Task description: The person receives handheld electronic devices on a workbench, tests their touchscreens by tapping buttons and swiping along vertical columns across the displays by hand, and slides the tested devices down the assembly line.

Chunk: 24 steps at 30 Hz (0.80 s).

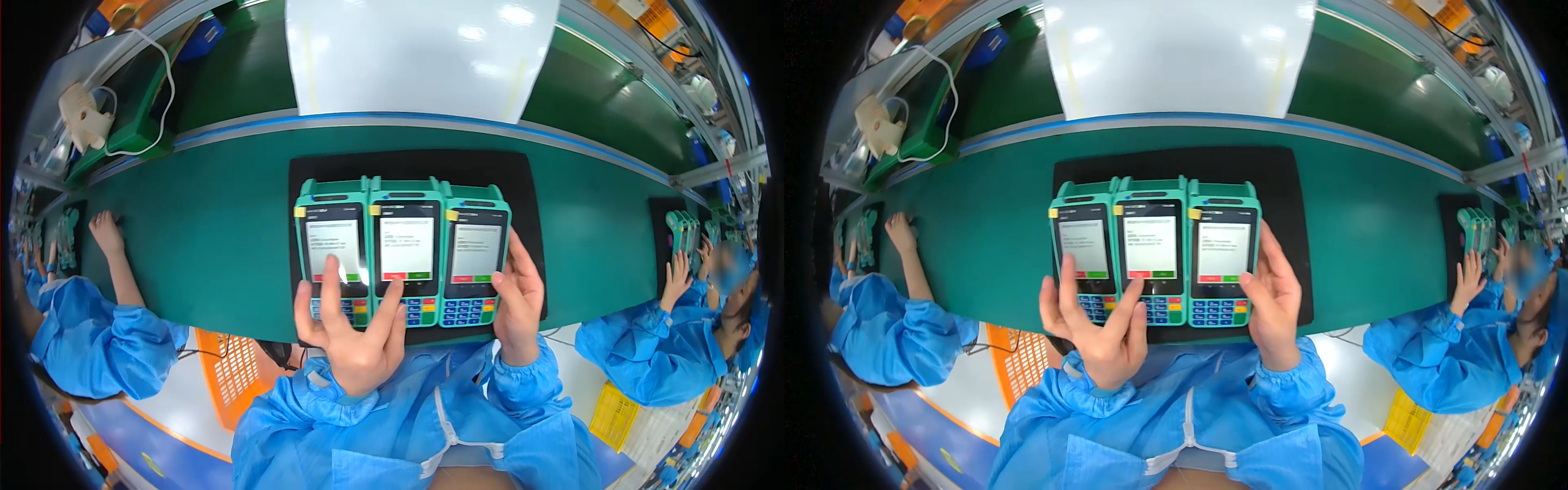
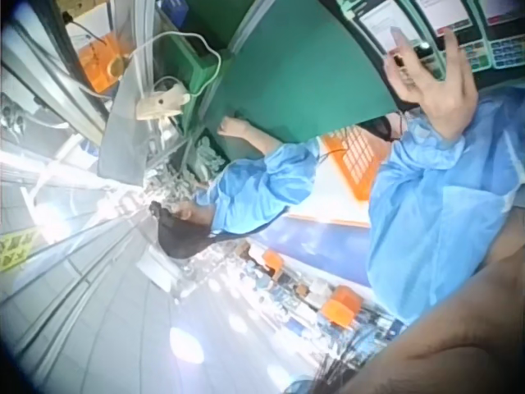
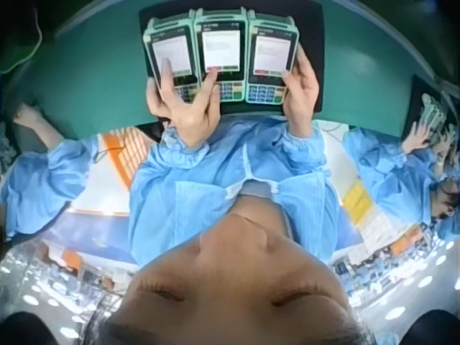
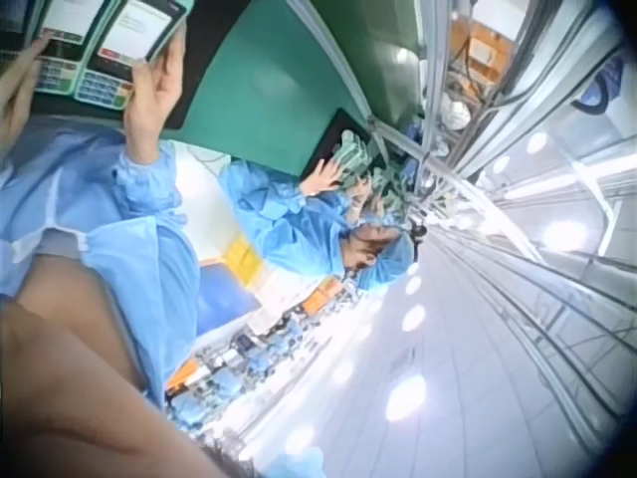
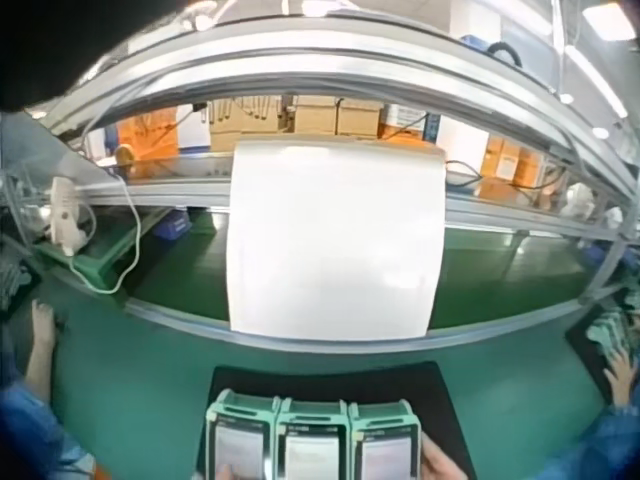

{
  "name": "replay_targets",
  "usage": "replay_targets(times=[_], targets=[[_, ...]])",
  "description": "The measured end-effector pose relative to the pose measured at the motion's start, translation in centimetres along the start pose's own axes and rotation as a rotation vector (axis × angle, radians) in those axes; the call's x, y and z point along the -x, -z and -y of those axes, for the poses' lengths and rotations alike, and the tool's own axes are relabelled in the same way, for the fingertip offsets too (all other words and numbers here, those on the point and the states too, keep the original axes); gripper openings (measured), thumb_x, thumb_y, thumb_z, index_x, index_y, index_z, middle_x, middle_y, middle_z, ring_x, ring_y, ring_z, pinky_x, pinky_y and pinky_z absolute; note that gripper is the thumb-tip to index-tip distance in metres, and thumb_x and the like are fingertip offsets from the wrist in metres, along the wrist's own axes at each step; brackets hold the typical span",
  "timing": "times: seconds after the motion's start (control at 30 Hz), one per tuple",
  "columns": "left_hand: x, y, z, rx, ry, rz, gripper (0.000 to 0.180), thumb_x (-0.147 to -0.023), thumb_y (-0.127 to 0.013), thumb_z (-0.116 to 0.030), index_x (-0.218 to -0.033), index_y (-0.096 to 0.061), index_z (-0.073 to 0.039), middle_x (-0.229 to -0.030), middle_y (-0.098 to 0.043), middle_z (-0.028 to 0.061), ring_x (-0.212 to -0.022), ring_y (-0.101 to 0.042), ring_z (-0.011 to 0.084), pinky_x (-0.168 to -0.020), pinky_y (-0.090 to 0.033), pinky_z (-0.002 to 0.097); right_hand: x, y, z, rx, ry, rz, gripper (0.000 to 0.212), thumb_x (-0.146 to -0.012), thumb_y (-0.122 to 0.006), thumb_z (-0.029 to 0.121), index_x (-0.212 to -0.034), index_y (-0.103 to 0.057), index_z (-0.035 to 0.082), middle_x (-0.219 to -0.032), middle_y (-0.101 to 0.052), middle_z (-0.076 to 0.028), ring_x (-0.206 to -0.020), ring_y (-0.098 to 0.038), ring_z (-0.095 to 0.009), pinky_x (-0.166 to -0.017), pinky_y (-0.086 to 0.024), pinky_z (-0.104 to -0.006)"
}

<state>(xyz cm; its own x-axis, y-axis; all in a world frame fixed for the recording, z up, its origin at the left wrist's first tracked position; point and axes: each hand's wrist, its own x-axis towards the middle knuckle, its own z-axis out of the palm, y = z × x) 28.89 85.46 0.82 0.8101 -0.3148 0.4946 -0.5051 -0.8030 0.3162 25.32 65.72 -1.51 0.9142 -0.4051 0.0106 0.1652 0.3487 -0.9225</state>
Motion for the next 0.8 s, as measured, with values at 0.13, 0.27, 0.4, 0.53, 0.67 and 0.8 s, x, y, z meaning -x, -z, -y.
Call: replay_targets(times=[0.13,0.27,0.4,0.53,0.67,0.8], targets=[[-0.1,1.0,2.2,-0.109,0.093,-0.059,0.021,-0.080,-0.068,-0.015,-0.099,-0.076,-0.014,-0.142,-0.039,0.0290,-0.133,-0.021,0.0452,-0.110,-0.019,0.0480,0.2,0.2,0.0,0.032,0.021,0.002,0.059,-0.090,-0.053,0.000,-0.145,-0.031,-0.003,-0.139,-0.048,-0.020,-0.128,-0.049,-0.026,-0.105,-0.041,-0.0361],[0.4,0.7,3.1,-0.056,0.118,-0.023,0.021,-0.081,-0.066,-0.015,-0.100,-0.075,-0.012,-0.145,-0.036,0.0252,-0.134,-0.021,0.0449,-0.110,-0.021,0.0491,0.1,0.2,0.1,0.079,0.020,0.007,0.057,-0.091,-0.050,0.001,-0.145,-0.031,-0.003,-0.140,-0.047,-0.020,-0.127,-0.049,-0.027,-0.105,-0.041,-0.0363],[0.5,1.2,3.5,-0.042,0.097,-0.018,0.025,-0.080,-0.068,-0.015,-0.104,-0.074,-0.014,-0.143,-0.036,0.0288,-0.132,-0.020,0.0461,-0.109,-0.020,0.0484,0.5,0.0,-0.3,0.281,0.171,-0.055,0.058,-0.091,-0.047,0.003,-0.145,-0.029,-0.003,-0.150,-0.031,-0.022,-0.140,-0.029,-0.033,-0.115,-0.024,-0.0432],[0.1,1.0,2.3,0.018,0.042,-0.043,0.025,-0.081,-0.066,-0.016,-0.105,-0.075,-0.015,-0.145,-0.033,0.0285,-0.134,-0.017,0.0461,-0.109,-0.021,0.0490,0.9,0.0,0.4,0.538,0.337,-0.078,0.059,-0.088,-0.048,0.003,-0.144,-0.031,-0.002,-0.151,-0.029,-0.021,-0.141,-0.027,-0.035,-0.115,-0.022,-0.0438],[-0.5,0.4,0.7,0.069,-0.042,-0.029,0.025,-0.080,-0.069,-0.017,-0.104,-0.075,-0.017,-0.145,-0.034,0.0265,-0.134,-0.016,0.0455,-0.110,-0.020,0.0480,1.6,-0.2,0.5,0.835,0.358,-0.021,0.044,-0.089,-0.052,0.007,-0.132,-0.051,-0.001,-0.149,-0.032,-0.022,-0.139,-0.032,-0.035,-0.112,-0.029,-0.0430],[-0.5,0.0,-0.3,0.138,-0.078,0.002,0.024,-0.078,-0.071,-0.016,-0.102,-0.075,-0.016,-0.144,-0.038,0.0240,-0.133,-0.018,0.0449,-0.110,-0.020,0.0485,1.6,0.3,1.2,0.911,0.420,-0.052,0.036,-0.088,-0.053,0.009,-0.121,-0.061,-0.001,-0.146,-0.035,-0.023,-0.136,-0.036,-0.038,-0.110,-0.031,-0.0481]])
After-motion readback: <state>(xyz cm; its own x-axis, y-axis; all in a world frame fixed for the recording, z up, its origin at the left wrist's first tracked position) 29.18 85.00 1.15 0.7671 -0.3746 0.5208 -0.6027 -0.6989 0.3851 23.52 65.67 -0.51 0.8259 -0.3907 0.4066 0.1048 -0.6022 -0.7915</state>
